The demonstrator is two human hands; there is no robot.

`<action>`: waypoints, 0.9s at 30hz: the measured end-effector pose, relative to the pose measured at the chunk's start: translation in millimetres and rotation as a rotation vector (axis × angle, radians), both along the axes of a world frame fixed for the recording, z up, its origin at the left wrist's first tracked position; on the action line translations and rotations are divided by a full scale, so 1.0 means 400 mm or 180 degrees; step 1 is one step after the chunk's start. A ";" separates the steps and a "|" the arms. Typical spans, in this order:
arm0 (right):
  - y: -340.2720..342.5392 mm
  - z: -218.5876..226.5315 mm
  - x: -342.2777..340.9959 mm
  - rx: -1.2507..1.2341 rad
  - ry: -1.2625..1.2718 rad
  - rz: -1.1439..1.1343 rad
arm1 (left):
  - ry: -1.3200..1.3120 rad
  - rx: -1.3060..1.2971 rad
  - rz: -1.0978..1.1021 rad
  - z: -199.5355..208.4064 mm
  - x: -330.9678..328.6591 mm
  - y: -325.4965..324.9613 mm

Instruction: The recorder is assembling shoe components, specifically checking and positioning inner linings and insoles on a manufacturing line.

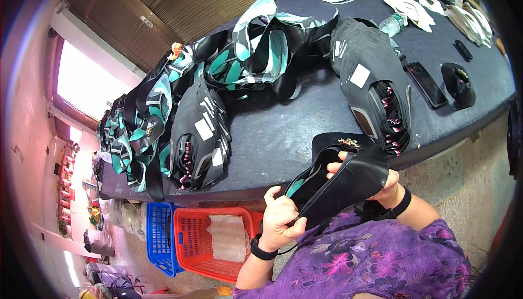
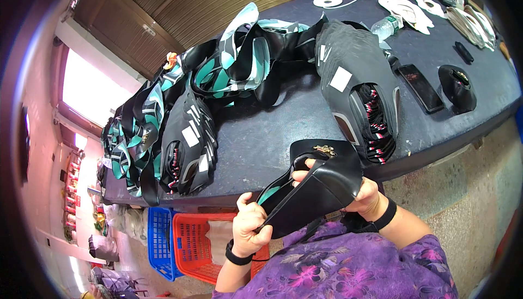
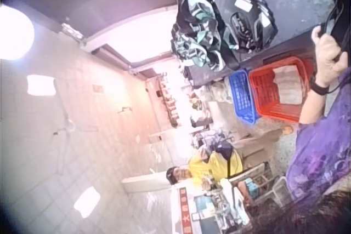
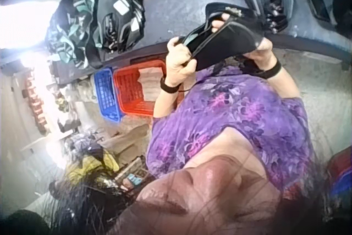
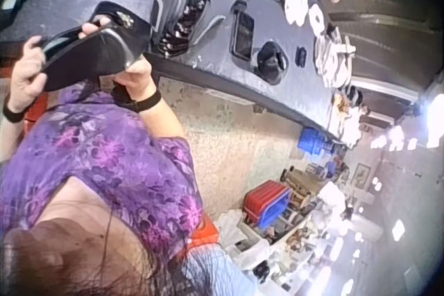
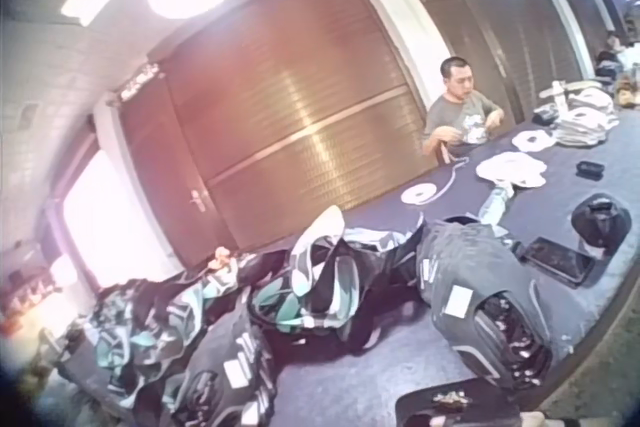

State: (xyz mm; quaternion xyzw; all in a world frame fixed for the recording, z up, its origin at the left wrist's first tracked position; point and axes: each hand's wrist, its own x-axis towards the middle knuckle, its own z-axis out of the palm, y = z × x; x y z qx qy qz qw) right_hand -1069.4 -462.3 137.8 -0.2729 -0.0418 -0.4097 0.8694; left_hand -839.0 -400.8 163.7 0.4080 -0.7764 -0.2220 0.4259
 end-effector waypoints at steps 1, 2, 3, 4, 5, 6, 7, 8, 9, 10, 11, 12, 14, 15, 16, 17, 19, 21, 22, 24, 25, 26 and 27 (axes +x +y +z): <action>-0.004 0.006 0.002 -0.0198 -0.0200 0.0045 | -0.0058 -0.0084 -0.0013 0.001 -0.001 -0.001; -0.007 0.012 0.001 -0.0397 -0.0400 0.0091 | -0.0117 -0.0170 -0.0026 0.004 -0.002 -0.004; -0.008 0.019 -0.005 -0.0399 -0.0394 0.0074 | -0.0179 -0.0217 -0.0069 0.011 0.000 -0.008; -0.007 0.029 -0.010 0.0287 -0.0024 0.0177 | -0.0183 -0.0221 -0.0071 0.014 0.004 -0.007; -0.008 0.035 -0.013 0.0970 0.0346 0.0279 | -0.0234 -0.0241 -0.0077 0.017 0.007 -0.005; -0.012 0.030 -0.011 0.0959 0.0339 0.0278 | -0.0287 -0.0264 -0.0082 0.020 0.009 -0.004; -0.011 0.016 -0.006 0.0230 0.0263 0.0026 | -0.0246 -0.0262 -0.0113 0.017 0.012 -0.005; -0.010 0.008 -0.003 -0.0506 0.0187 -0.0226 | -0.0244 -0.0272 -0.0135 0.019 0.013 -0.006; -0.005 0.015 -0.005 -0.0160 0.0352 -0.0330 | -0.0210 -0.0252 -0.0193 0.025 0.014 -0.008; -0.005 0.017 -0.004 -0.0181 0.0348 -0.0335 | -0.0181 -0.0238 -0.0231 0.032 0.013 -0.004; -0.007 0.022 -0.002 -0.0088 0.0433 -0.0414 | -0.0233 -0.0343 -0.0220 0.038 0.012 -0.003; -0.010 0.030 0.001 -0.0003 0.0516 -0.0495 | -0.0238 -0.0382 -0.0224 0.050 0.012 0.000; -0.031 0.054 0.003 -0.0068 0.0522 -0.0677 | -0.0640 -0.0763 -0.0094 0.072 0.001 -0.015; -0.045 0.057 0.005 -0.0211 0.0567 -0.0977 | -0.0785 -0.0978 0.0001 0.086 -0.011 -0.016; -0.062 0.058 0.013 -0.0344 0.0616 -0.1259 | -0.1035 -0.1165 0.0102 0.089 -0.013 -0.015; -0.082 0.071 0.015 -0.0455 0.0662 -0.1283 | -0.1257 -0.1221 0.0100 0.084 -0.024 -0.013; -0.158 0.006 0.023 -0.0077 0.1132 -0.1489 | -0.1767 -0.1128 0.0035 0.061 -0.052 -0.035; -0.158 -0.083 0.051 0.0437 0.1350 -0.1848 | -0.2034 -0.0638 -0.0303 0.015 -0.074 -0.018; -0.162 -0.121 0.069 0.0519 0.1621 -0.2199 | -0.2042 -0.0539 -0.0462 0.000 -0.074 -0.027; -0.146 -0.142 0.061 0.0370 0.2306 -0.2368 | -0.2065 -0.0339 -0.0640 0.001 -0.075 -0.020; -0.142 -0.139 0.056 -0.0013 0.2544 -0.2540 | -0.2050 -0.0341 -0.0725 0.003 -0.071 -0.022; -0.153 -0.127 0.049 -0.0417 0.2775 -0.2705 | -0.2030 -0.0355 -0.0805 0.010 -0.069 -0.031; -0.150 -0.132 0.049 -0.0561 0.2917 -0.2974 | -0.2059 -0.0304 -0.0848 0.016 -0.070 -0.031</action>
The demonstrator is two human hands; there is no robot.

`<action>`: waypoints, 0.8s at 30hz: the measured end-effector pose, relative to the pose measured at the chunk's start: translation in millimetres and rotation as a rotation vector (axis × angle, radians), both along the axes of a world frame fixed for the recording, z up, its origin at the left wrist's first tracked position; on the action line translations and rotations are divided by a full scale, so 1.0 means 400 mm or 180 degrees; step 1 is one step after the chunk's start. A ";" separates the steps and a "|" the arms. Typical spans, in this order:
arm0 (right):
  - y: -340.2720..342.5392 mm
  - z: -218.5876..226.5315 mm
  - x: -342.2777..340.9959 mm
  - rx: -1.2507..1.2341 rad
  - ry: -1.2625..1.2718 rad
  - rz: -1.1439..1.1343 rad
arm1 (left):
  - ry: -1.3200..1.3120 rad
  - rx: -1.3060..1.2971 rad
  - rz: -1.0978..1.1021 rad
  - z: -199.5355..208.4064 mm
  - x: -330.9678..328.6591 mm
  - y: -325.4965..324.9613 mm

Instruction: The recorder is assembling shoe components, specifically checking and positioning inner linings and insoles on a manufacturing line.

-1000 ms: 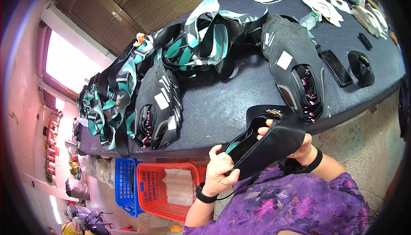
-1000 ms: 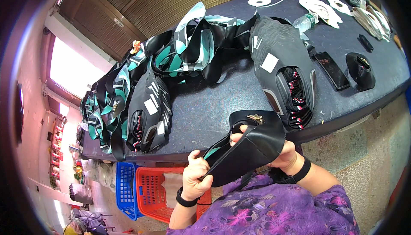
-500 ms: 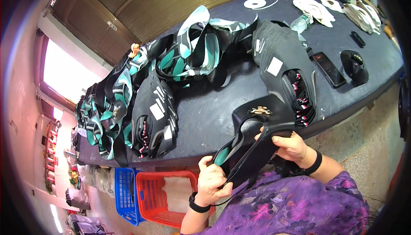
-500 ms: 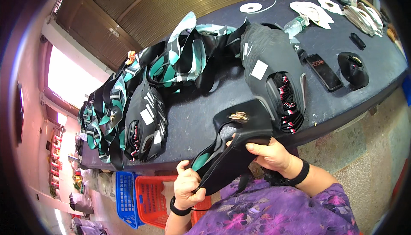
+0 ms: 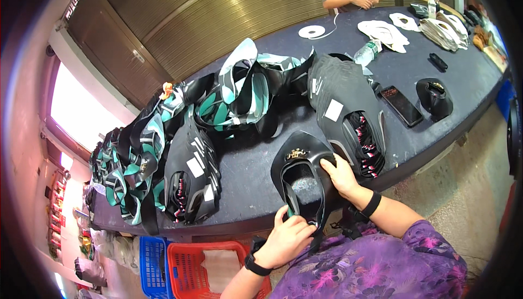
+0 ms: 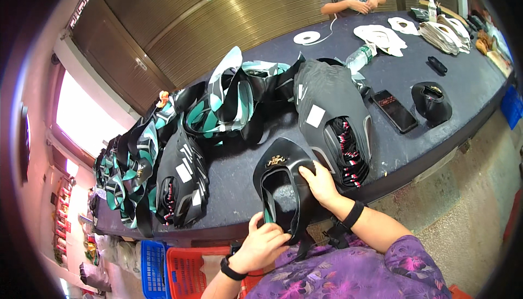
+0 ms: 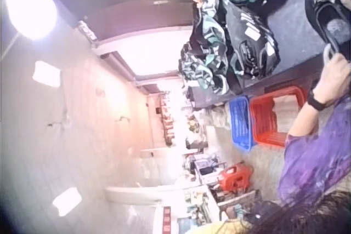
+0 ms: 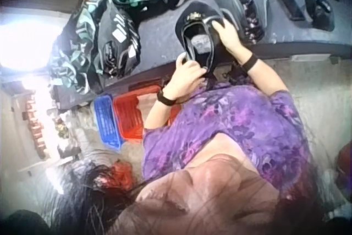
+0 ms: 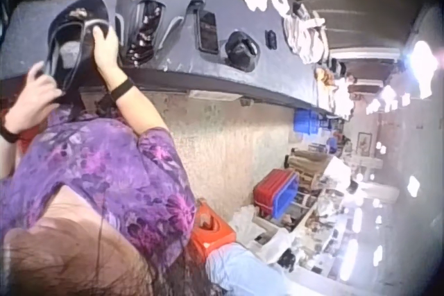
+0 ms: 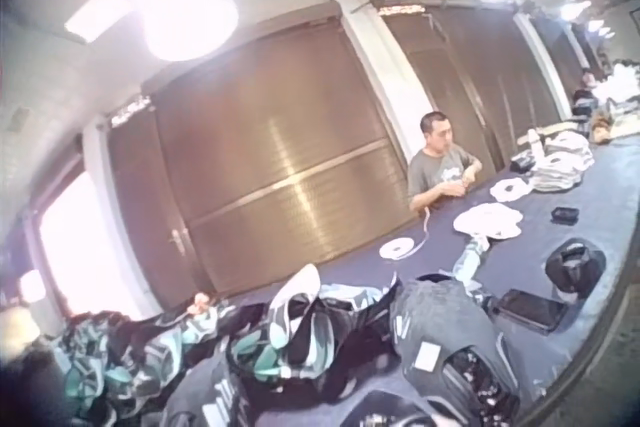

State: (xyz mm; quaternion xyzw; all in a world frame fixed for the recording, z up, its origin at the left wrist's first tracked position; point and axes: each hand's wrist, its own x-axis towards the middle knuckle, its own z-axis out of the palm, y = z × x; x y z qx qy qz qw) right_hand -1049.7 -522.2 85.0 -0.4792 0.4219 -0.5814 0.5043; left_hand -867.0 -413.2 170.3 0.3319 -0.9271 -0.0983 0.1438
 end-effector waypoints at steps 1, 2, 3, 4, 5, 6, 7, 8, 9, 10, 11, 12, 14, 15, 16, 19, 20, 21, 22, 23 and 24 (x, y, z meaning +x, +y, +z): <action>-0.009 0.002 -0.007 0.0133 0.0267 -0.0072 | -0.0019 -0.0025 -0.0077 -0.003 0.005 -0.018; -0.007 0.008 -0.015 0.0069 0.0621 -0.0073 | 0.0016 -0.0019 -0.0082 0.003 0.008 -0.032; 0.003 0.015 -0.024 0.0012 0.0977 -0.0075 | 0.0052 -0.0006 -0.0092 0.007 0.009 -0.043; 0.017 0.017 -0.031 -0.0497 0.1537 -0.0255 | 0.0071 -0.0015 -0.0054 0.001 0.011 -0.051; 0.037 0.023 -0.038 -0.1005 0.2095 -0.0433 | 0.0173 -0.0041 -0.0086 -0.002 0.010 -0.059; 0.060 0.056 -0.044 -0.1393 0.2520 -0.0368 | 0.0262 -0.0023 -0.0108 0.002 0.009 -0.063; 0.086 0.091 -0.050 -0.1604 0.2855 -0.0332 | 0.0355 0.0002 -0.0132 0.006 0.007 -0.067; 0.102 0.135 -0.061 -0.1928 0.2847 0.0072 | 0.0385 -0.0047 -0.0121 0.000 0.006 -0.075; 0.116 0.174 -0.075 -0.2245 0.2810 0.0489 | 0.0358 0.0003 -0.0109 0.005 0.005 -0.076; 0.134 0.192 -0.082 -0.2449 0.2736 0.1143 | 0.0421 0.0001 -0.0027 0.005 0.002 -0.064; 0.142 0.224 -0.082 -0.2478 0.2718 0.1692 | 0.0487 -0.0040 0.0006 0.005 -0.001 -0.073; 0.151 0.233 -0.076 -0.2537 0.3021 0.1991 | 0.0493 -0.0164 0.0012 0.002 -0.002 -0.074; 0.154 0.228 -0.067 -0.2783 0.3423 0.2214 | 0.0524 -0.0075 -0.0033 0.006 -0.014 -0.088; 0.152 0.221 -0.055 -0.2805 0.3705 0.2279 | 0.0510 -0.0046 -0.0042 0.008 -0.014 -0.093; 0.150 0.223 -0.050 -0.2892 0.3729 0.2345 | 0.0517 -0.0040 -0.0055 0.011 -0.017 -0.098; 0.140 0.223 -0.047 -0.2897 0.3775 0.2630 | 0.0301 0.0110 -0.0185 0.031 -0.007 -0.120; 0.136 0.222 -0.044 -0.2813 0.3792 0.2851 | 0.0138 0.0187 -0.0341 0.039 0.004 -0.134; 0.129 0.221 -0.046 -0.2830 0.3782 0.2852 | -0.0025 0.0261 -0.0502 0.045 0.010 -0.153; 0.128 0.219 -0.055 -0.2856 0.3733 0.2827 | 0.0163 0.0311 -0.0491 0.041 0.010 -0.171; 0.127 0.218 -0.063 -0.2879 0.3691 0.2792 | 0.0158 0.0274 -0.0545 0.043 0.004 -0.190; 0.126 0.218 -0.069 -0.2776 0.3683 0.2832 | -0.0001 0.0290 -0.0650 0.051 -0.007 -0.205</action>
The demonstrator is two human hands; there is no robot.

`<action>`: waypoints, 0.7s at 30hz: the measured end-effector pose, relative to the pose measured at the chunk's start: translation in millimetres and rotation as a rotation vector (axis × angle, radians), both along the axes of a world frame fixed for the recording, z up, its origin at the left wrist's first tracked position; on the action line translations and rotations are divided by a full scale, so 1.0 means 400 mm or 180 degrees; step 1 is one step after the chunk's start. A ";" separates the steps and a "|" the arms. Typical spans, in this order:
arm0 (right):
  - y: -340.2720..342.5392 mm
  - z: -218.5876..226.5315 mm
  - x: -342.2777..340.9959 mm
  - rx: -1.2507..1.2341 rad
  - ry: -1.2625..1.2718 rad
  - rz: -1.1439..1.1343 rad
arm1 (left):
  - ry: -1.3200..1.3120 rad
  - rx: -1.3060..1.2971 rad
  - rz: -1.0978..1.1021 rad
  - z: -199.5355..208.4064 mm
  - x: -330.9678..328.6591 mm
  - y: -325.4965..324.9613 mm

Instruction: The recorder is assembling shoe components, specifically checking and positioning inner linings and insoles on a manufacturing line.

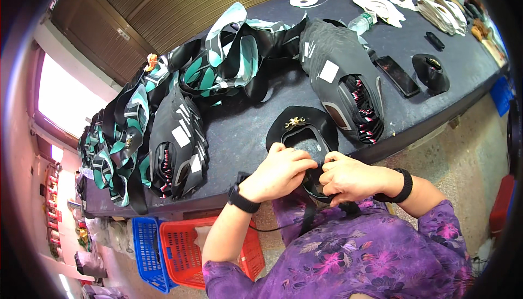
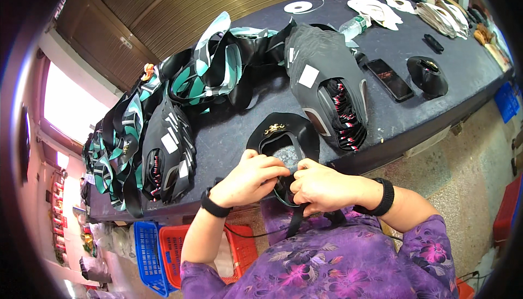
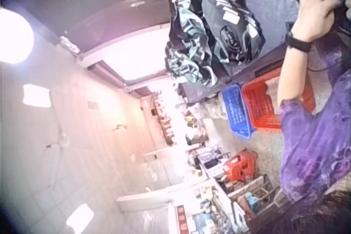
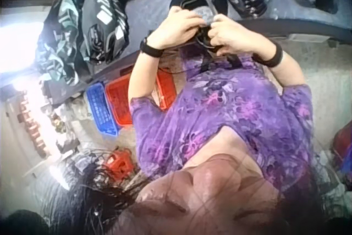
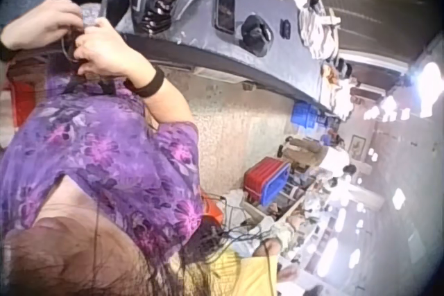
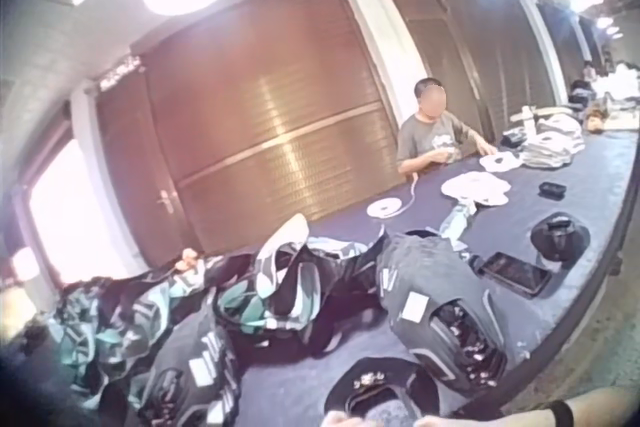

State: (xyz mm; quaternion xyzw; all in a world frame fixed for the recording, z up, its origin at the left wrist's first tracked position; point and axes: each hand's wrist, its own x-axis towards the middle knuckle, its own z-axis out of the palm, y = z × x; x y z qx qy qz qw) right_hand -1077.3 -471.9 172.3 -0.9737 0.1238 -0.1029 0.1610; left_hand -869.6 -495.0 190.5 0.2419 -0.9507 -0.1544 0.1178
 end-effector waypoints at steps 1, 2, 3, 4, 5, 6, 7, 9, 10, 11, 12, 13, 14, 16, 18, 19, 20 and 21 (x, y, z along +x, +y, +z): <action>0.003 0.000 -0.010 -0.0026 0.0018 -0.0066 | -0.0144 -0.0020 -0.0164 0.011 -0.021 -0.014; 0.010 -0.004 -0.016 -0.0060 -0.0116 -0.0117 | -0.0504 0.0207 -0.0353 0.020 -0.039 -0.023; 0.020 -0.009 -0.022 -0.0106 -0.0247 -0.0188 | -0.0872 0.0414 -0.0558 0.029 -0.058 -0.031; 0.029 -0.019 -0.031 -0.0126 -0.0308 -0.0218 | -0.1148 0.0402 -0.0791 0.028 -0.083 -0.043; 0.030 -0.031 -0.029 -0.0173 -0.0292 -0.0231 | -0.1150 0.0515 -0.1155 0.023 -0.101 -0.061; 0.035 -0.046 -0.028 -0.0200 -0.0429 -0.0222 | -0.1243 0.0575 -0.1356 -0.004 -0.115 -0.081; 0.034 -0.064 -0.028 -0.0186 -0.0499 -0.0238 | -0.1906 0.0877 -0.1156 -0.006 -0.142 -0.087; 0.040 -0.087 -0.009 -0.0170 -0.0976 -0.0249 | -0.2343 0.0949 -0.1385 -0.057 -0.136 -0.114; 0.044 -0.091 -0.002 -0.0202 -0.1037 -0.0193 | -0.2298 0.1133 -0.1652 -0.064 -0.131 -0.120; 0.041 -0.100 -0.009 -0.0208 -0.1108 -0.0166 | -0.2466 0.1270 -0.1492 -0.043 -0.153 -0.113; 0.037 -0.107 -0.015 -0.0392 -0.1117 -0.0106 | -0.2546 0.1397 -0.1589 -0.044 -0.159 -0.120; 0.032 -0.116 -0.022 -0.0555 -0.1136 0.0014 | -0.2360 0.1346 -0.1408 -0.049 -0.161 -0.106; 0.034 -0.122 -0.029 -0.0499 -0.1139 -0.0068 | -0.2167 0.1330 -0.1225 -0.043 -0.168 -0.091; 0.042 -0.128 -0.037 -0.0375 -0.1147 -0.0134 | -0.1450 0.1476 -0.1230 -0.021 -0.184 -0.068; 0.051 -0.128 -0.043 -0.0389 -0.1151 -0.0209 | -0.0959 0.1564 -0.0918 -0.047 -0.181 -0.056; 0.049 -0.129 -0.042 -0.0382 -0.1181 -0.0218 | -0.0975 0.1564 -0.0926 -0.051 -0.184 -0.050; 0.049 -0.132 -0.041 -0.0375 -0.1192 -0.0219 | -0.0939 0.1516 -0.0669 -0.053 -0.183 -0.042; 0.050 -0.135 -0.040 -0.0385 -0.1254 -0.0227 | -0.0899 0.1475 -0.0403 -0.056 -0.181 -0.036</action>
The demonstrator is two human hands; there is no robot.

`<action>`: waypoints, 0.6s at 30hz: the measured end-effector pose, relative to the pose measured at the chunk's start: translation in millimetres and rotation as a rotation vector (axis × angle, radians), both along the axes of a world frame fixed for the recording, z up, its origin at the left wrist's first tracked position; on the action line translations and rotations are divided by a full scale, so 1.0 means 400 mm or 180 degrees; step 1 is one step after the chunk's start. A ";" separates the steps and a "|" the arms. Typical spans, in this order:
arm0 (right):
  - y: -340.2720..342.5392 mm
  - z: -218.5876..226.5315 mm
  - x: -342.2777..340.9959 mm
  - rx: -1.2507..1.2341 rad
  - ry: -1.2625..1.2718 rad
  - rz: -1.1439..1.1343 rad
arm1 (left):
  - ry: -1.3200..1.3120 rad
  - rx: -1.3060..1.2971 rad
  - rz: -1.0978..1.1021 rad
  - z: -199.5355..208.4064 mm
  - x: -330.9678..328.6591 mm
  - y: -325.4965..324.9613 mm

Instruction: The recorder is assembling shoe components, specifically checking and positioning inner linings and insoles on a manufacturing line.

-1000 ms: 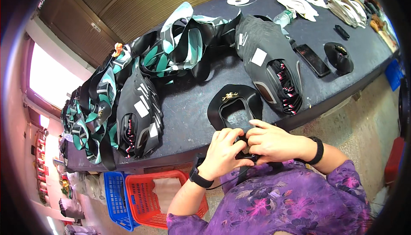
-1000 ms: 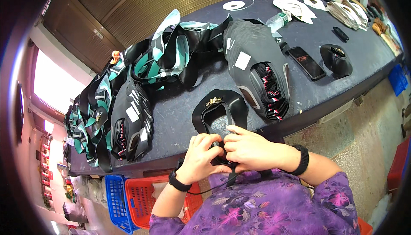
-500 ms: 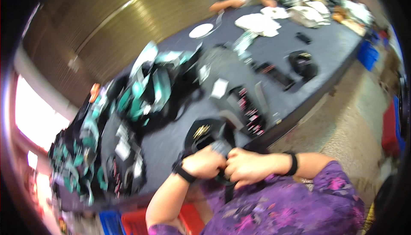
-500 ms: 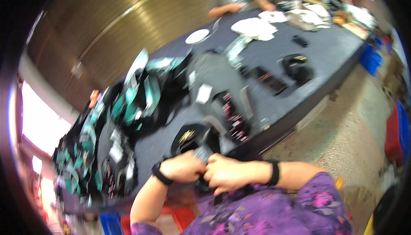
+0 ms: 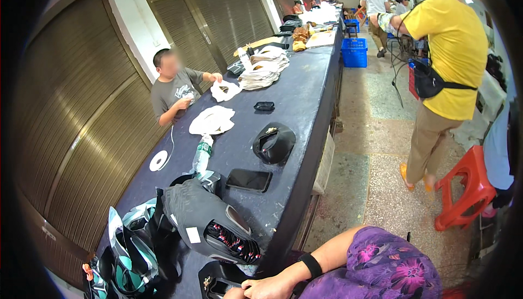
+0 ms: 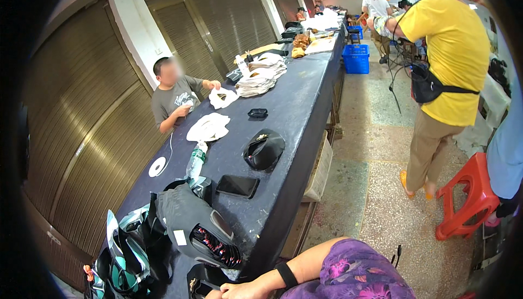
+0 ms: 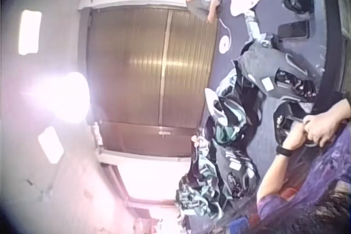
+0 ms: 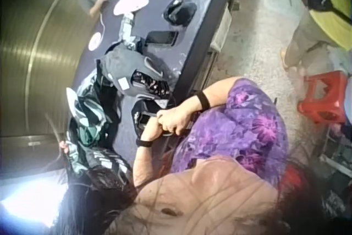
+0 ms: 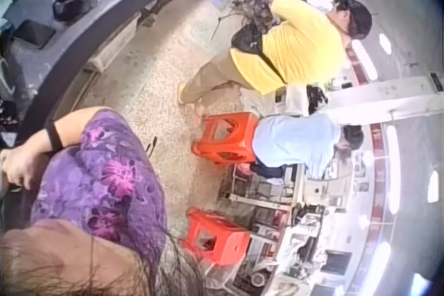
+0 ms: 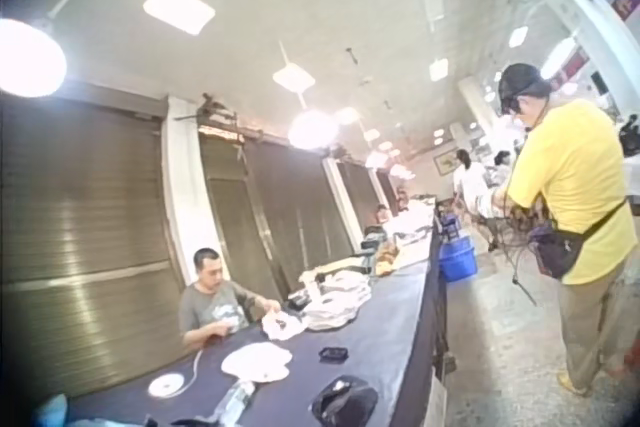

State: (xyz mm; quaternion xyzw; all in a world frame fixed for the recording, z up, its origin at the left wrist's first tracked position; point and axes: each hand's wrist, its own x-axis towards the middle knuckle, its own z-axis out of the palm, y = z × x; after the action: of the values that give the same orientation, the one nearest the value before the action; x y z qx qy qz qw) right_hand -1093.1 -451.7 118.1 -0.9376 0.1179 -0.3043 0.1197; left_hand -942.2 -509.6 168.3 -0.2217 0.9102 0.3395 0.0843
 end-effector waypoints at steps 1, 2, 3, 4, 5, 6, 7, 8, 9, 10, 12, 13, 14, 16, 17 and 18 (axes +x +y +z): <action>0.003 -0.004 0.004 -0.0003 -0.0063 0.0006 | 0.0029 0.0014 0.0037 -0.001 0.000 0.003; 0.004 0.013 0.000 0.0024 -0.0090 0.0054 | 0.0002 0.0040 0.0086 0.000 0.003 0.003; 0.005 0.050 -0.014 0.0003 0.0196 -0.0001 | 0.0316 -0.0120 0.0185 0.002 0.008 0.003; 0.008 0.066 -0.015 -0.0002 0.0462 -0.0035 | 0.0604 -0.0268 0.0302 0.000 0.017 0.005; 0.003 0.050 -0.004 0.0218 -0.0199 0.0063 | 0.0773 -0.0447 0.0329 -0.030 0.041 -0.016; -0.003 0.031 -0.007 0.0056 -0.0360 -0.0175 | 0.0924 -0.0633 0.0371 -0.060 0.069 -0.032; -0.007 0.028 -0.031 0.0302 -0.0586 -0.0286 | 0.0961 -0.0429 0.0410 -0.045 0.070 -0.028; -0.009 0.045 -0.050 0.0318 -0.0758 -0.0457 | 0.1020 -0.0265 0.0535 -0.011 0.071 -0.030; -0.013 0.067 -0.071 0.0419 -0.0477 -0.0595 | 0.0879 -0.0144 0.0463 0.012 0.077 -0.034; -0.007 0.086 -0.083 0.0487 -0.0377 -0.0877 | 0.0765 -0.0007 0.0362 0.029 0.081 -0.037; -0.001 0.105 -0.109 0.0639 -0.0396 -0.1008 | 0.0866 0.0195 0.0203 0.048 0.079 -0.031; 0.001 0.111 -0.118 0.0709 -0.0502 -0.1015 | 0.0789 0.0238 0.0231 0.054 0.079 -0.028; 0.000 0.115 -0.126 0.0766 -0.0600 -0.1062 | 0.0726 0.0276 0.0218 0.055 0.080 -0.028; -0.005 0.131 -0.139 0.1386 -0.0607 -0.1143 | 0.0969 0.0520 0.0230 0.065 0.085 -0.025; -0.007 0.133 -0.142 0.1499 -0.0558 -0.1156 | 0.0755 0.0739 0.0264 0.080 0.083 -0.025; -0.007 0.136 -0.140 0.1493 -0.0542 -0.1117 | 0.0767 0.0727 0.0303 0.074 0.085 -0.021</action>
State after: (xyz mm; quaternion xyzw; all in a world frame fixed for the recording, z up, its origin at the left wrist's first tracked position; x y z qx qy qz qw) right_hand -1149.0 -454.7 172.4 -0.8208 0.3347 -0.3623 0.2880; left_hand -908.2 -518.0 197.8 -0.2112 0.8577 0.4685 -0.0170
